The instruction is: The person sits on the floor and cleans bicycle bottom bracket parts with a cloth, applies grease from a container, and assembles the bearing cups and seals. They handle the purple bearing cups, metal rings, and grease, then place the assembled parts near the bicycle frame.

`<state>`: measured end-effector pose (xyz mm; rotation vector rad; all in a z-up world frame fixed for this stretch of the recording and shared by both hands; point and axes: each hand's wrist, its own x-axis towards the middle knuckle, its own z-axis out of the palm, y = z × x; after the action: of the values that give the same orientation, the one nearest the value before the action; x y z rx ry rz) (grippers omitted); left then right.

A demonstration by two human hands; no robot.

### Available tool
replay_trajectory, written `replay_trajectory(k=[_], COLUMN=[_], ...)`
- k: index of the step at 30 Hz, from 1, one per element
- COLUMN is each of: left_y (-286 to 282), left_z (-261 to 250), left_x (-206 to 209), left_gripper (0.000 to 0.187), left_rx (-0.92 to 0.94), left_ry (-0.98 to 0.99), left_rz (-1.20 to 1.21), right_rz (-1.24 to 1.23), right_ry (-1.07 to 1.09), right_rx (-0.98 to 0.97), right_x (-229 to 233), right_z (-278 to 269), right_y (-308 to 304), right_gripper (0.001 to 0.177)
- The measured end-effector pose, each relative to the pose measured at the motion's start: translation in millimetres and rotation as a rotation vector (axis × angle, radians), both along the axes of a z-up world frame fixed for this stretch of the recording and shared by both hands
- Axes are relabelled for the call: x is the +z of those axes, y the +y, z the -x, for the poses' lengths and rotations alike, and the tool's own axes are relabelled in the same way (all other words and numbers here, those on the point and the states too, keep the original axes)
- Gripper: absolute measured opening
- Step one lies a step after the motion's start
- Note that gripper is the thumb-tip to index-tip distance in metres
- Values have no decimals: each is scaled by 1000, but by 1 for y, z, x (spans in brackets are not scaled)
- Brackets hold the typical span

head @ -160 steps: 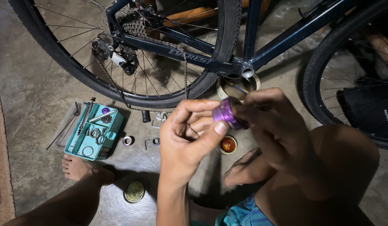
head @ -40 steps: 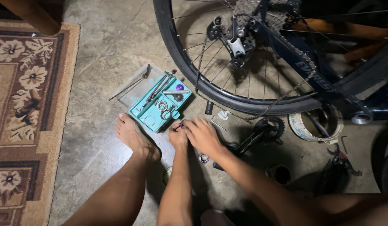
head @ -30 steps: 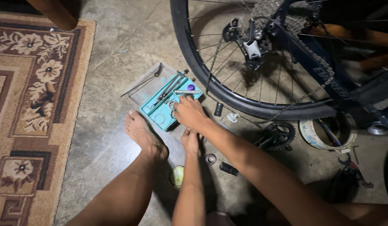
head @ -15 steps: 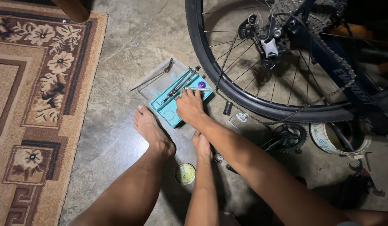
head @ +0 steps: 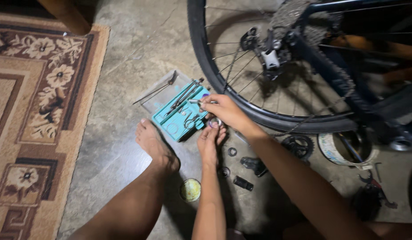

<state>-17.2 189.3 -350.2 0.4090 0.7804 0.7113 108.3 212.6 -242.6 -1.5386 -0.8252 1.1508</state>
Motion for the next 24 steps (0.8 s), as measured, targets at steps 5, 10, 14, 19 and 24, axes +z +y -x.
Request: replay_trajectory(k=[5,10,14,19,24], left_y=[16,18,5,-38,-78], left_z=[-3,-20,-36,-43,-36], left_x=[54,107,150,210,253], left_gripper=[25,25,28,44,68], left_rx=[-25,-77,-220,-359,-364], left_ry=[-68,-171,-366,-589,-613], left_rz=[-132,-176,-247,-336,-422], right_rz=[-164,-277,-259,-314,-286], right_ry=[438,226,-389,-1078,-1130], right_rx=[-48,-81,-145,-43,-79], right_x=[68,140,202,271,301], right_z=[-18,-27,-20,-10,2], right_y=[-54,-105,-150,-203,-250], right_gripper=[16,14,33,42,43])
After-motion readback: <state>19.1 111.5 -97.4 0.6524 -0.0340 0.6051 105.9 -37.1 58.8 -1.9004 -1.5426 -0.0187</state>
